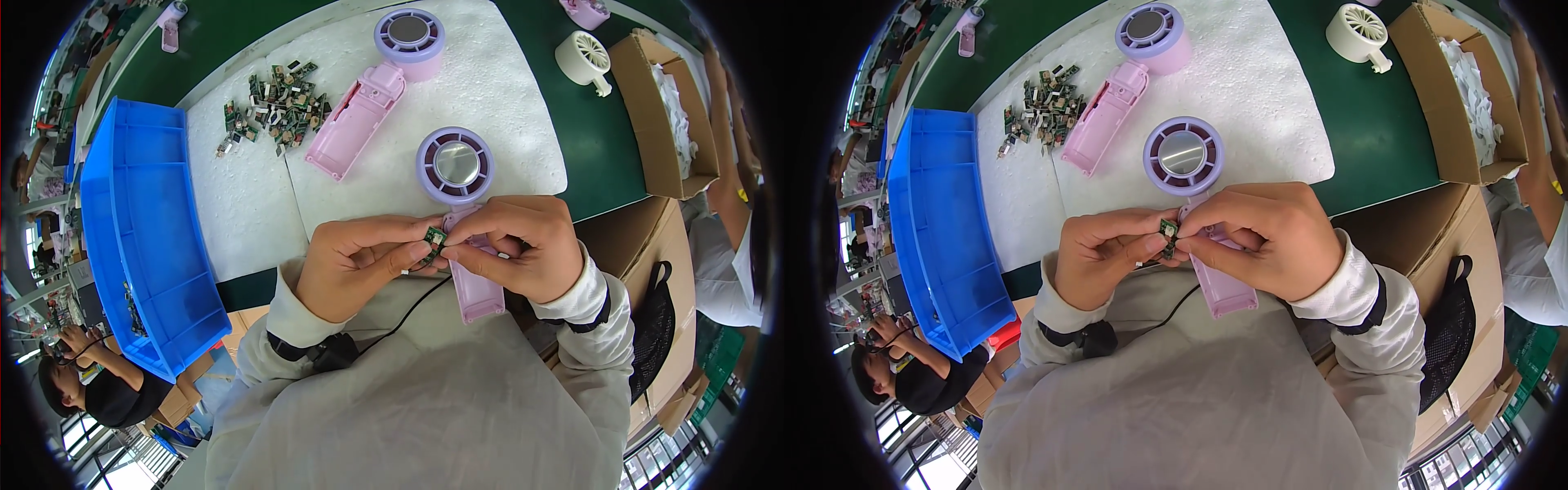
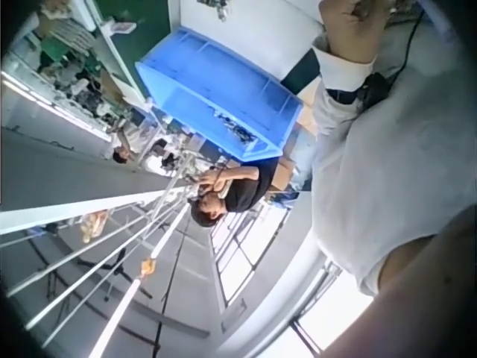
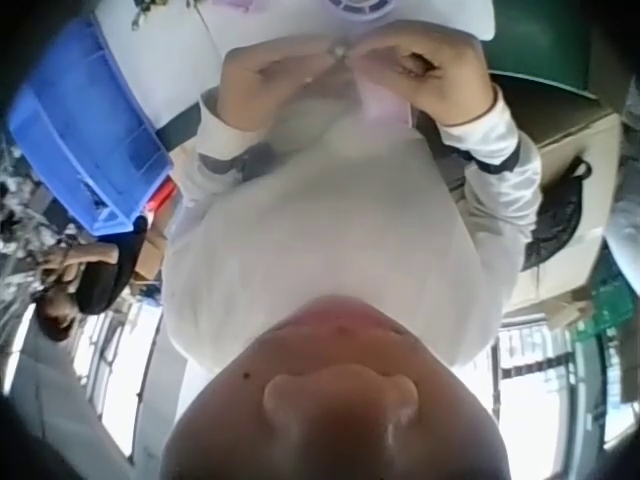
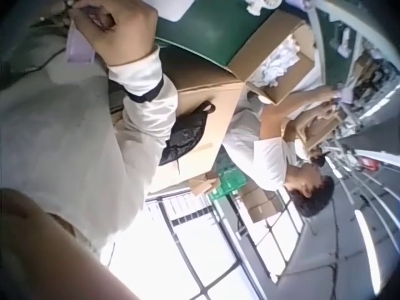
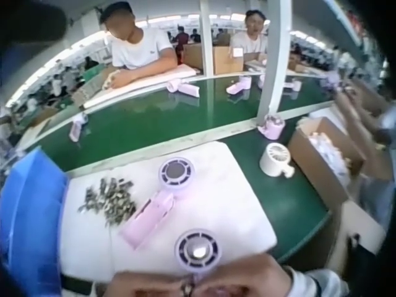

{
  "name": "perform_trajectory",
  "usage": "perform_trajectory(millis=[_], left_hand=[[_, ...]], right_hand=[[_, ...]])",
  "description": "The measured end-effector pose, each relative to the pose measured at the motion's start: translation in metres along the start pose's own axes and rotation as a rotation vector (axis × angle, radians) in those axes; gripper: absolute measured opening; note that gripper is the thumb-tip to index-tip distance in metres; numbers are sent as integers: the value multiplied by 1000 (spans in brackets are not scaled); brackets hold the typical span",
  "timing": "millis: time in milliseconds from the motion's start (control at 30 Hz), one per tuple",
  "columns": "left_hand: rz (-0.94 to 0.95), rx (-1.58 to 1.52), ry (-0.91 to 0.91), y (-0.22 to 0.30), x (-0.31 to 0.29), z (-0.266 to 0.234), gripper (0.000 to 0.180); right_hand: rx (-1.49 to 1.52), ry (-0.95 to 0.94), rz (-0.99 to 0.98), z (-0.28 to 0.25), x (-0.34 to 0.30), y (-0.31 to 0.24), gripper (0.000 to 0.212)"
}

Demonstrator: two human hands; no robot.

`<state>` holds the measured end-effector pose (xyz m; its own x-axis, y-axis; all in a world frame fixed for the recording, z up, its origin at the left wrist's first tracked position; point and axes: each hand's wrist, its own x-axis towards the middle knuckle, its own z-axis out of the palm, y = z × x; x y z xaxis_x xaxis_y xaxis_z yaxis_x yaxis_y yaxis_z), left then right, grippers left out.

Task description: The person picks up a circuit board from a blue bin and connects it to wires inside a pink fan housing. They then place the circuit board into the housing, fit a motor assembly onto the unit, and set the partially assembled fan on the table.

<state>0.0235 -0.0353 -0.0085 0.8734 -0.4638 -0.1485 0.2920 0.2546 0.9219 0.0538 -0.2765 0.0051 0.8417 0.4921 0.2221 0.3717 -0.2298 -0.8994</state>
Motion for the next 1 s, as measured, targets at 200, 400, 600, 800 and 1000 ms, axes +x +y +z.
perform_trajectory(millis=[200, 400, 600, 800, 1000], left_hand=[[24, -26, -8, -2, 0, 1, 31], [76, 27, 27, -8, -2, 4, 31], [175, 167, 63, -11, 1, 8, 32], [204, 334, 91, -12, -2, 9, 31], [171, 78, 122, -12, 3, 14, 32]], right_hand=[[-24, -1, 7, 1, -1, 0, 17], [-9, 36, 49, 6, -4, 2, 16], [-20, 53, 89, 4, -3, 2, 17], [-58, 65, 55, 4, -2, 3, 18], [-113, 109, 45, 5, -3, 0, 24]])
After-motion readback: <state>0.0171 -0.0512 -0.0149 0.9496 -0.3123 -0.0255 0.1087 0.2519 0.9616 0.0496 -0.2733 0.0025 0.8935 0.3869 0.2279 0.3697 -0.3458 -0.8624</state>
